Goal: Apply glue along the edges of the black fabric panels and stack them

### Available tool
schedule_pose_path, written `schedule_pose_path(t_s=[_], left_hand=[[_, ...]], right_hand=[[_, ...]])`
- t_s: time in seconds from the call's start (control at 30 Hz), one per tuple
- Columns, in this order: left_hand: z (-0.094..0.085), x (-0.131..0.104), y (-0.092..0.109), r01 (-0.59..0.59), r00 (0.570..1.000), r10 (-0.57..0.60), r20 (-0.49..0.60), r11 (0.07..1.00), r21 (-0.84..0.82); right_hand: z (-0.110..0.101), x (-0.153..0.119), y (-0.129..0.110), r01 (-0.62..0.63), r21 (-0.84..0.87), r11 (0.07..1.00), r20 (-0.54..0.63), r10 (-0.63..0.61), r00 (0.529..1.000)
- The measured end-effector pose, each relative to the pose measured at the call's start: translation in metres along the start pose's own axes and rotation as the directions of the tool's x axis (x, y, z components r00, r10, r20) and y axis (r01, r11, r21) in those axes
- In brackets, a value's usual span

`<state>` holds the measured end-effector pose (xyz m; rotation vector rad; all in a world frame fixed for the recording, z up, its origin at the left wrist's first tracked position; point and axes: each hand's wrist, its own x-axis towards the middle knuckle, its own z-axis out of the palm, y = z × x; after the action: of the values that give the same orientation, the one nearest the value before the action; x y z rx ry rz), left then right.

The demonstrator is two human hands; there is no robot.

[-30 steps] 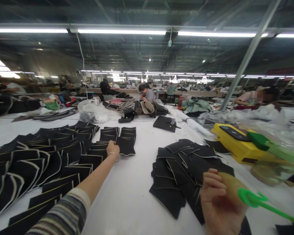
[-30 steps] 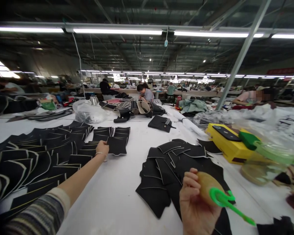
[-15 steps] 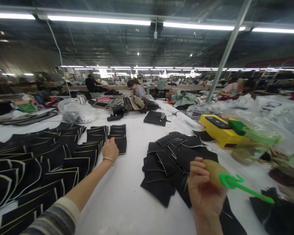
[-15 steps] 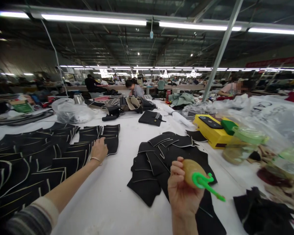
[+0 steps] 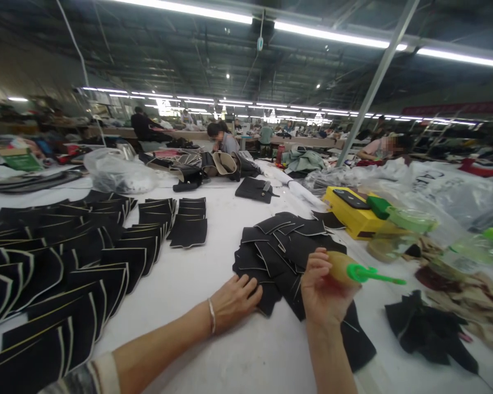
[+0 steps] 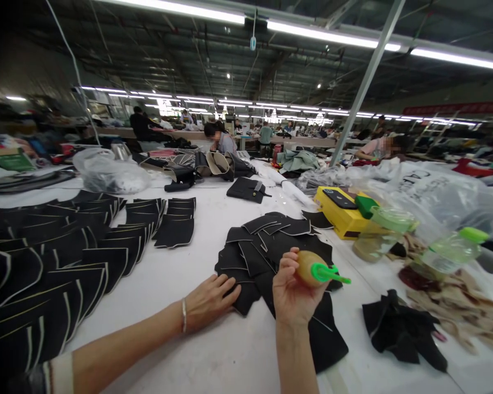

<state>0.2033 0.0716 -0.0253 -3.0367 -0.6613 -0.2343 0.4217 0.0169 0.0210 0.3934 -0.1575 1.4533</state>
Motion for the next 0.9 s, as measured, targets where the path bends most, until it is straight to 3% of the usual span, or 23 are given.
schedule_pose_path(t_s=[0.1,0.17,0.23,0.27,0.33,0.43,0.53,0.63,0.7,0.8,0.83,0.9], left_hand=[[-0.013,-0.004,-0.009,-0.029,0.998,0.027,-0.059,0.999,-0.027],[-0.031,-0.012,-0.013,0.105,0.977,-0.124,-0.175,0.988,-0.116],[-0.056,-0.023,-0.017,0.262,0.899,-0.345,-0.27,0.917,-0.299],[-0.071,-0.03,-0.02,0.322,0.846,-0.455,-0.278,0.851,-0.414],[-0.097,-0.046,-0.026,0.396,0.758,-0.625,-0.185,0.667,-0.631],[-0.115,-0.073,-0.033,0.467,0.649,-0.753,0.106,0.285,-0.837],[-0.099,-0.102,-0.031,0.483,0.502,-0.815,0.289,-0.014,-0.876],[-0.069,-0.131,-0.022,0.515,0.376,-0.864,0.336,-0.107,-0.85],[-0.054,-0.146,-0.018,0.554,0.37,-0.86,0.353,-0.101,-0.826],[-0.043,-0.156,-0.023,0.634,0.409,-0.859,0.309,0.023,-0.773],[-0.041,-0.156,-0.027,0.656,0.403,-0.866,0.296,0.049,-0.753],[-0.038,-0.15,-0.034,0.676,0.348,-0.894,0.284,0.029,-0.736]], right_hand=[[-0.001,0.0,-0.001,0.018,-0.032,0.999,-0.021,-0.019,1.0],[0.0,0.0,-0.001,0.035,-0.043,0.998,-0.037,-0.037,0.999],[0.001,0.0,0.001,0.046,-0.047,0.998,-0.056,-0.048,0.997],[0.001,0.0,0.002,0.047,-0.048,0.998,-0.067,-0.05,0.996],[0.002,-0.001,0.004,0.04,-0.052,0.998,-0.092,-0.044,0.995],[0.001,0.0,0.007,0.019,-0.055,0.998,-0.123,-0.026,0.992],[-0.001,0.001,0.008,0.012,-0.057,0.998,-0.13,-0.019,0.991],[-0.004,0.002,0.008,-0.009,-0.071,0.997,-0.131,-0.001,0.991],[-0.006,0.002,0.01,-0.03,-0.093,0.995,-0.14,0.016,0.99],[-0.009,0.002,0.015,-0.056,-0.129,0.99,-0.163,0.035,0.986],[-0.01,0.002,0.016,-0.065,-0.139,0.988,-0.172,0.041,0.984],[-0.011,0.002,0.018,-0.075,-0.155,0.985,-0.191,0.045,0.98]])
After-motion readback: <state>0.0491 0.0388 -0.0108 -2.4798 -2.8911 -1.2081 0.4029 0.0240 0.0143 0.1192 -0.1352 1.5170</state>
